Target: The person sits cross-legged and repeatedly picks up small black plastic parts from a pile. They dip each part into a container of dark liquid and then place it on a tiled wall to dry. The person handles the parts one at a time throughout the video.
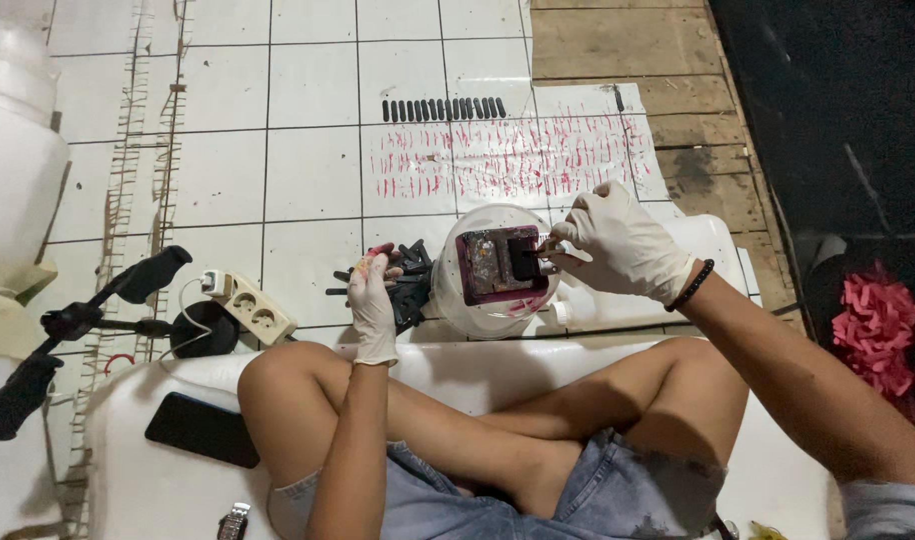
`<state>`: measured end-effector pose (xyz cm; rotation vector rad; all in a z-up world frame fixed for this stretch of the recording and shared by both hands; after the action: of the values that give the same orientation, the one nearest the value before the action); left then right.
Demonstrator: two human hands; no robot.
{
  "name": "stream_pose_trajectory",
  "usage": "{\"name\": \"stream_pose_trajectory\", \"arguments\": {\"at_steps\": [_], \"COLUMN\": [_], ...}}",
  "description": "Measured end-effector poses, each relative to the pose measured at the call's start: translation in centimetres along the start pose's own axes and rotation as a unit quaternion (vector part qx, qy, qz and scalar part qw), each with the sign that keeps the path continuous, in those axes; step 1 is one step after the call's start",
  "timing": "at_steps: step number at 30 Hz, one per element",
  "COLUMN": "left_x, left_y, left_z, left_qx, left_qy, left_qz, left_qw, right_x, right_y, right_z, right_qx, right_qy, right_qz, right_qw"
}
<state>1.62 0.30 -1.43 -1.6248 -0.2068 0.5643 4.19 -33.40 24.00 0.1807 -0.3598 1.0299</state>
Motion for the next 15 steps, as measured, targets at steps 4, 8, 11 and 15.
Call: {"name": "stream_pose_trajectory", "arguments": {"at_steps": [4, 8, 11, 15], "left_x": [0.0, -0.2, 0.1, 1.0], "left_y": [-0.3, -1.6, -1.2, 0.5], "left_z": [-0.2, -0.4, -0.4, -0.4], "left_qx": [0.003, 0.054, 0.077, 0.079], "left_qy": [0.002, -0.009, -0.012, -0.015], "left_qz": [-0.003, 0.033, 0.036, 0.046], "left_qw": [1.000, 0.998, 0.996, 0.996], "right_x": [0.5, 1.3, 1.5, 1.8], "right_y": [0.1, 0.8, 0.8, 0.8], "right_z": [0.8, 1.7, 1.6, 1.4], "right_qx": [-0.013, 0.060, 0.032, -0.120], "right_qy": [0.017, 0.065, 0.075, 0.115], "right_qz": [0.008, -0.091, -0.078, 0.002], "right_qw": [1.000, 0.992, 0.994, 0.986]}}
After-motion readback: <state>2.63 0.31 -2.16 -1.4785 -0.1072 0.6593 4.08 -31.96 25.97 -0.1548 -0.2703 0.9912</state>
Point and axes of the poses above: each hand's wrist, its own x-axis towards the middle knuckle, its own z-axis out of the back of the hand, y = z × x, the point moved 1 cm from there along x, towards the middle knuckle, and after that the axes turned 6 degrees about x, right-handed, at the moved point
